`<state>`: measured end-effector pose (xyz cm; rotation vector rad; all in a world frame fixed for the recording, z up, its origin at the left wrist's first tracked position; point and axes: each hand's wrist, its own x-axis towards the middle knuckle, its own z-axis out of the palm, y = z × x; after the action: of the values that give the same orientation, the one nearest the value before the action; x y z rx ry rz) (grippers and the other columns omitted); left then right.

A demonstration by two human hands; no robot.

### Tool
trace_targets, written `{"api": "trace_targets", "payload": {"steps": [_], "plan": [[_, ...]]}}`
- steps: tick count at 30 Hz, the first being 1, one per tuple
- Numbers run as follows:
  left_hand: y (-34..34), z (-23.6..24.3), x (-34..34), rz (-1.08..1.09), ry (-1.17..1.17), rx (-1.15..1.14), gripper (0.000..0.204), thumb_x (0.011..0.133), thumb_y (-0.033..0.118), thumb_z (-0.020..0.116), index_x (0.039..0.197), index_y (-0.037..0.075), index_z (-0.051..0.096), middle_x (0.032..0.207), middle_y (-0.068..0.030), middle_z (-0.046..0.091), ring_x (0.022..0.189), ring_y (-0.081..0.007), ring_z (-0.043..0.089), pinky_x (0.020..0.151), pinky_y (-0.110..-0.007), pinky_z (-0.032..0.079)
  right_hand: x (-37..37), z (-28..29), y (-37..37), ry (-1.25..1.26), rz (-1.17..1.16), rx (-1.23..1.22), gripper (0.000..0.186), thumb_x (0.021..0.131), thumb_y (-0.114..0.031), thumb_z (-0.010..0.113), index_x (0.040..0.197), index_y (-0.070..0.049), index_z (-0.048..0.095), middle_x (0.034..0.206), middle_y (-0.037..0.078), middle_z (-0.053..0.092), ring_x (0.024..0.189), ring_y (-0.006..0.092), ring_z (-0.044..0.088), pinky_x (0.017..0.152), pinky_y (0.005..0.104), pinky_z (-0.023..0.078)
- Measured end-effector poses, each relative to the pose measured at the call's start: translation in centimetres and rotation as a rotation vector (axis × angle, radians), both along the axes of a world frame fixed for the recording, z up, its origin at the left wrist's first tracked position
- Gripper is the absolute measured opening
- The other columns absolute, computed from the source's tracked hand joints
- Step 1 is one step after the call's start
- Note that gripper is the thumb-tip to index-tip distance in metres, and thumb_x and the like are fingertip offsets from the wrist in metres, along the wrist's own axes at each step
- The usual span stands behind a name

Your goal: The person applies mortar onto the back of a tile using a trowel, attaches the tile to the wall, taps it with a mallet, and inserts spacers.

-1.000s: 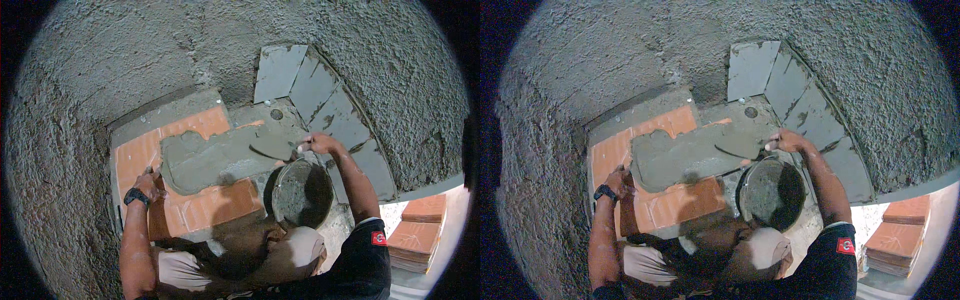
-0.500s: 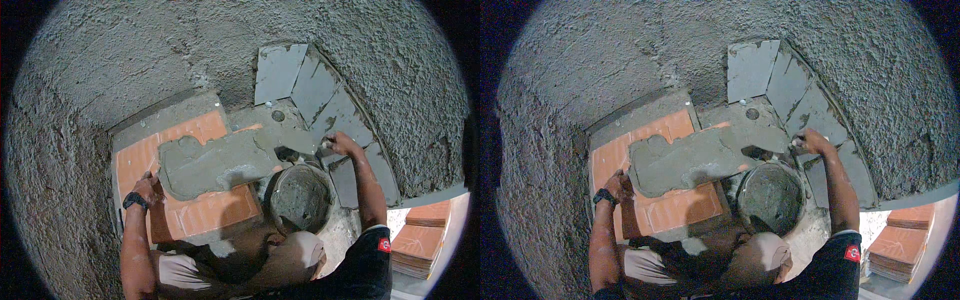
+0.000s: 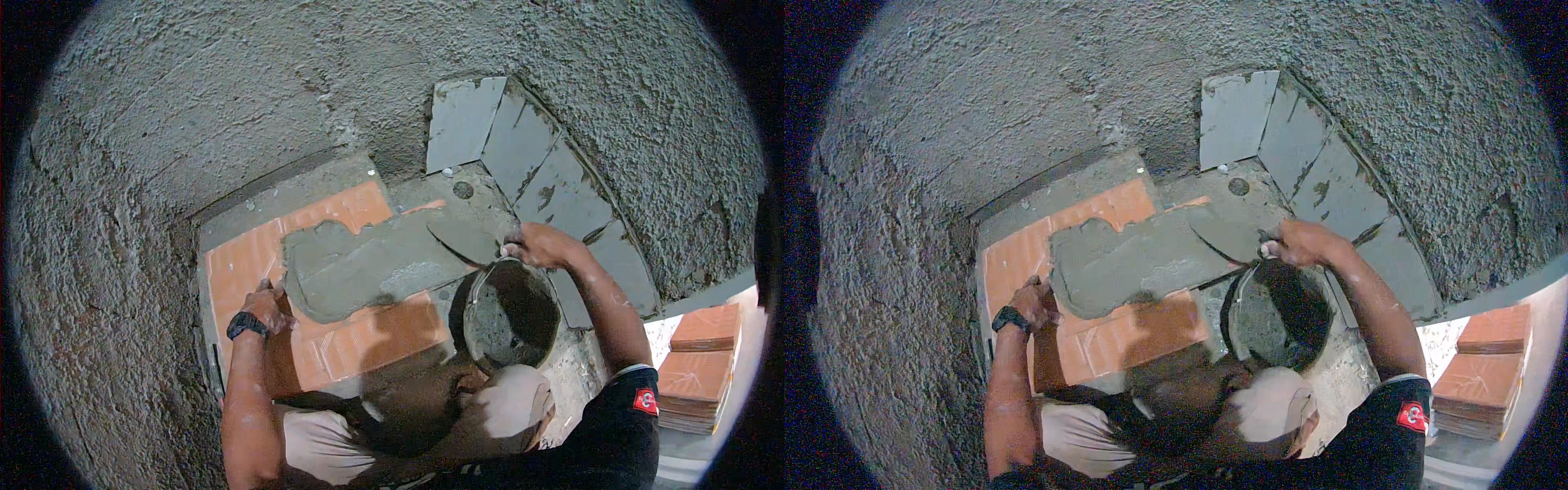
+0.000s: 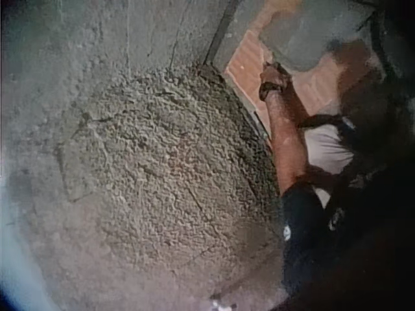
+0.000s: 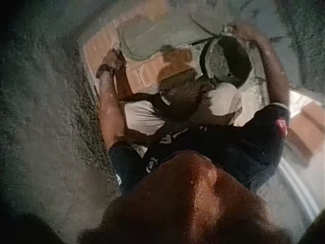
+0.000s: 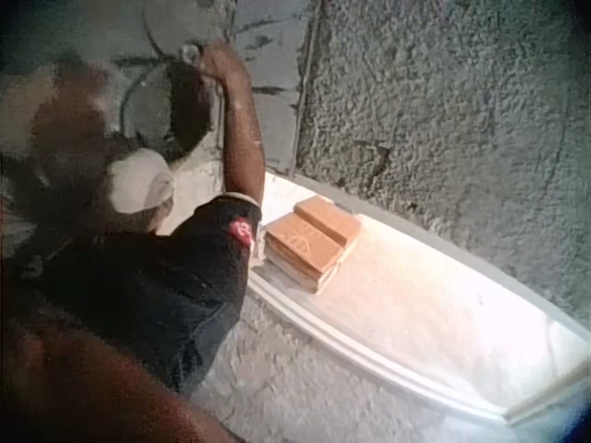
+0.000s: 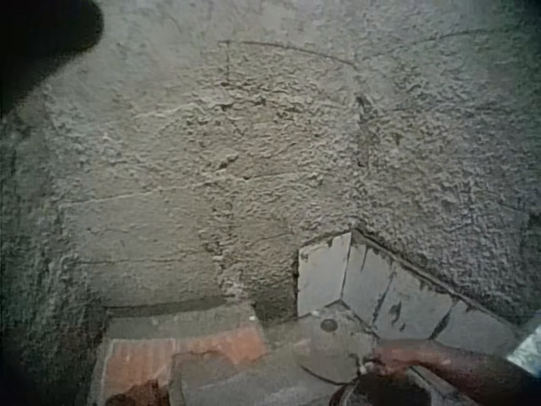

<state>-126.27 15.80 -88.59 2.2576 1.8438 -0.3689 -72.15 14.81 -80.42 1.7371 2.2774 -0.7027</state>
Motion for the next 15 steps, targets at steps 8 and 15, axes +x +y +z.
{"api": "trace_targets", "payload": {"steps": [8, 15], "plan": [[-0.3, 3.6, 2.2, 0.105, -0.011, -0.152, 0.058, 0.064, 0.024, 0.081, 0.116, 0.008, 0.059, 0.121, -0.0189, 0.053, 0.108, -0.0410, 0.057, 0.093, -0.047, 0.049, 0.6, -1.4, -8.9, -0.177, -0.196, 0.154, 0.036, 0.093, -0.038, 0.053, 0.095, -0.003, 0.060, 0.083, 0.026, 0.062, 0.083, 0.0467, 0.060, 0.071, 0.0540, 0.047], [0.0, 2.0, 0.7, 0.040, -0.098, -0.161, 0.056, 0.070, 0.024, 0.074, 0.122, 0.010, 0.058, 0.124, -0.0217, 0.052, 0.112, -0.0442, 0.054, 0.094, -0.049, 0.048, -4.6, -0.9, -12.8, 0.136, -0.417, 0.219, 0.030, 0.095, -0.030, 0.054, 0.109, -0.004, 0.060, 0.090, 0.025, 0.064, 0.087, 0.0460, 0.060, 0.075, 0.0493, 0.048]]}}
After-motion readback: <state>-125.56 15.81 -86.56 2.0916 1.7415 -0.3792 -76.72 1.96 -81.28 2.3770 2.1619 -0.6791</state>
